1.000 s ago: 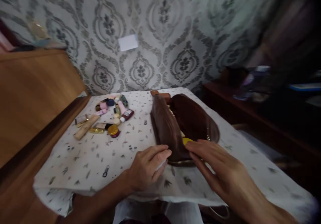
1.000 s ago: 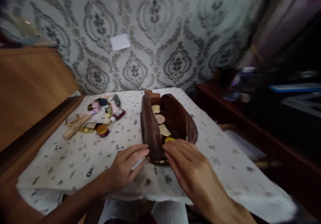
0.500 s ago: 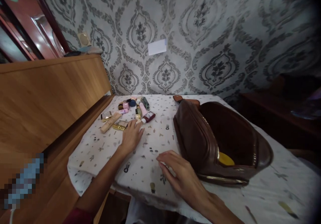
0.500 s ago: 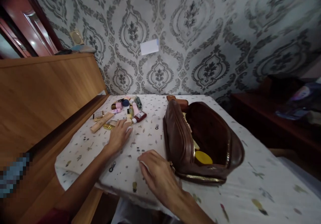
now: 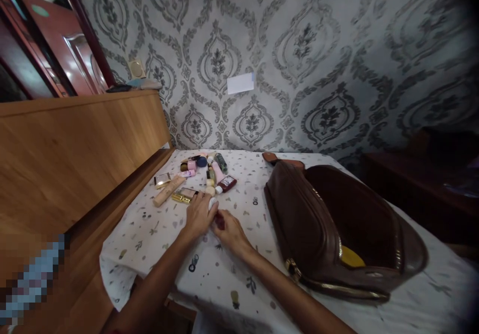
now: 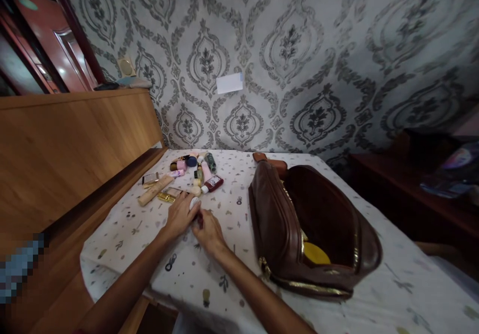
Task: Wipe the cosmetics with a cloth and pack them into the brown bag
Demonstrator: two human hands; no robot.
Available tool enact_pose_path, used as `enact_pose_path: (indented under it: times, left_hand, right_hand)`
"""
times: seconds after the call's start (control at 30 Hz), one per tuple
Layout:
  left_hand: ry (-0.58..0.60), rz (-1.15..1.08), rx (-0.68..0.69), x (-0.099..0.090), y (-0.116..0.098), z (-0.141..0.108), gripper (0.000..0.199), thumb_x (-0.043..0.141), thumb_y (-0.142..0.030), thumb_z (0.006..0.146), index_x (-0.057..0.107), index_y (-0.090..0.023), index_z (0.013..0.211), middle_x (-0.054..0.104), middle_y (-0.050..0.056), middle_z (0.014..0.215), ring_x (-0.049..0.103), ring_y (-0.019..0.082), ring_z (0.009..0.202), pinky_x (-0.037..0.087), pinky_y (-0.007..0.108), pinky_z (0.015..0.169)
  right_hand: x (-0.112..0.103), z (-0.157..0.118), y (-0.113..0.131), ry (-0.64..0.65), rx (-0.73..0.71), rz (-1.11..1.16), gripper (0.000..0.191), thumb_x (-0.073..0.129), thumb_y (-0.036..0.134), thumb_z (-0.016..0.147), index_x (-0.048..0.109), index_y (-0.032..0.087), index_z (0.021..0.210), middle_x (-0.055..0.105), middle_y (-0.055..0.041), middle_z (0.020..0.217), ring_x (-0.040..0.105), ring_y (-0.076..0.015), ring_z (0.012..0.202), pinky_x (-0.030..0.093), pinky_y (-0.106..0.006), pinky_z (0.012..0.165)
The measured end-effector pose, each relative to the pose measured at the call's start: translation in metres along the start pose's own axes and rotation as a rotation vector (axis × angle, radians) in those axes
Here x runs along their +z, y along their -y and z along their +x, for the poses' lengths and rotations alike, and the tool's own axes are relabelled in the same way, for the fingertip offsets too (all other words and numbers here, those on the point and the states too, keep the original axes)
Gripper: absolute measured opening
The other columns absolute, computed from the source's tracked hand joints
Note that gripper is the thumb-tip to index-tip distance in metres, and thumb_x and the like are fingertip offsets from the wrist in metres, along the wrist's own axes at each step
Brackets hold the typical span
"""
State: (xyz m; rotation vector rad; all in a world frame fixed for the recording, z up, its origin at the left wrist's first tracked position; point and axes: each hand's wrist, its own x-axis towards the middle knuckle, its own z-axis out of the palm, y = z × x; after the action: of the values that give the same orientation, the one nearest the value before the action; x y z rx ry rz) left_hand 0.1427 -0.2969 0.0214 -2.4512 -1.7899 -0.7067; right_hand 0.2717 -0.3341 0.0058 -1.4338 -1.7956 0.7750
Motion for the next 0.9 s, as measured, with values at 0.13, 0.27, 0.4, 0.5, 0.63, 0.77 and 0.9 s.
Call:
enact_pose_path:
  times: [0.13,0.27,0.4,0.5,0.63,0.77,0.9]
  left_hand:
    - [-0.009,-0.369,-0.035,0.004,0.007,0.003,0.017,0.05,-0.031,0.093,0.061,-0.019,0.093,0.061,0.006,0.095,0.056,0.023,0.097,0.042,0.035,0.089]
    - [-0.007,-0.598,-0.061,0.009,0.019,0.011,0.014,0.048,-0.028,0.09,0.058,-0.018,0.09,0.059,0.001,0.081,0.055,0.017,0.08,0.043,0.028,0.077]
    - [-0.009,-0.786,-0.093,0.013,0.025,0.016,0.013,0.051,-0.028,0.085,0.057,-0.017,0.087,0.059,0.0,0.081,0.053,0.015,0.078,0.042,0.025,0.074]
    - [0.03,-0.921,-0.128,0.017,0.025,0.015,0.018,0.057,-0.034,0.081,0.058,-0.017,0.082,0.057,-0.001,0.077,0.052,0.015,0.076,0.042,0.024,0.072]
    - [0.132,-1.1,-0.212,0.02,0.021,0.012,0.036,0.063,-0.05,0.076,0.062,-0.016,0.084,0.056,-0.001,0.072,0.051,0.013,0.068,0.039,0.023,0.063]
    - [0.229,-1.264,-0.306,0.018,0.016,0.01,0.049,0.069,-0.06,0.07,0.066,-0.014,0.088,0.058,-0.002,0.068,0.053,0.012,0.061,0.039,0.022,0.057]
    - [0.272,-1.406,-0.372,0.012,0.01,0.01,0.051,0.074,-0.06,0.067,0.065,-0.014,0.085,0.065,0.001,0.074,0.06,0.014,0.067,0.046,0.024,0.064]
  right_hand:
    - [0.009,-0.003,-0.008,-0.059,-0.038,0.023,0.041,0.062,0.009,0.074,0.06,0.02,0.113,0.066,-0.0075,0.1,0.064,-0.0225,0.088,0.053,-0.033,0.083]
    - [0.01,-0.007,-0.009,-0.07,-0.049,0.021,0.05,0.067,0.011,0.073,0.057,0.016,0.121,0.061,-0.0074,0.098,0.062,-0.0223,0.086,0.053,-0.034,0.082]
    - [0.009,-0.008,-0.009,-0.091,-0.077,0.013,0.05,0.069,0.013,0.073,0.057,0.016,0.122,0.061,-0.0088,0.103,0.062,-0.0238,0.091,0.051,-0.036,0.085]
    - [0.011,-0.005,-0.014,-0.097,-0.117,0.037,0.052,0.072,0.014,0.071,0.057,0.019,0.121,0.063,-0.0086,0.11,0.061,-0.0263,0.103,0.049,-0.04,0.093]
    - [0.014,-0.001,-0.022,-0.11,-0.129,0.124,0.048,0.075,0.016,0.066,0.061,0.019,0.112,0.065,-0.0067,0.107,0.062,-0.0252,0.098,0.05,-0.04,0.09]
    - [0.013,-0.001,-0.025,-0.154,-0.137,0.286,0.049,0.078,0.023,0.063,0.062,0.02,0.109,0.065,-0.0057,0.105,0.062,-0.024,0.092,0.05,-0.038,0.085]
    - [0.007,-0.002,-0.022,-0.114,-0.114,0.579,0.052,0.081,0.035,0.064,0.06,0.021,0.109,0.067,-0.0048,0.104,0.063,-0.0238,0.094,0.051,-0.038,0.087]
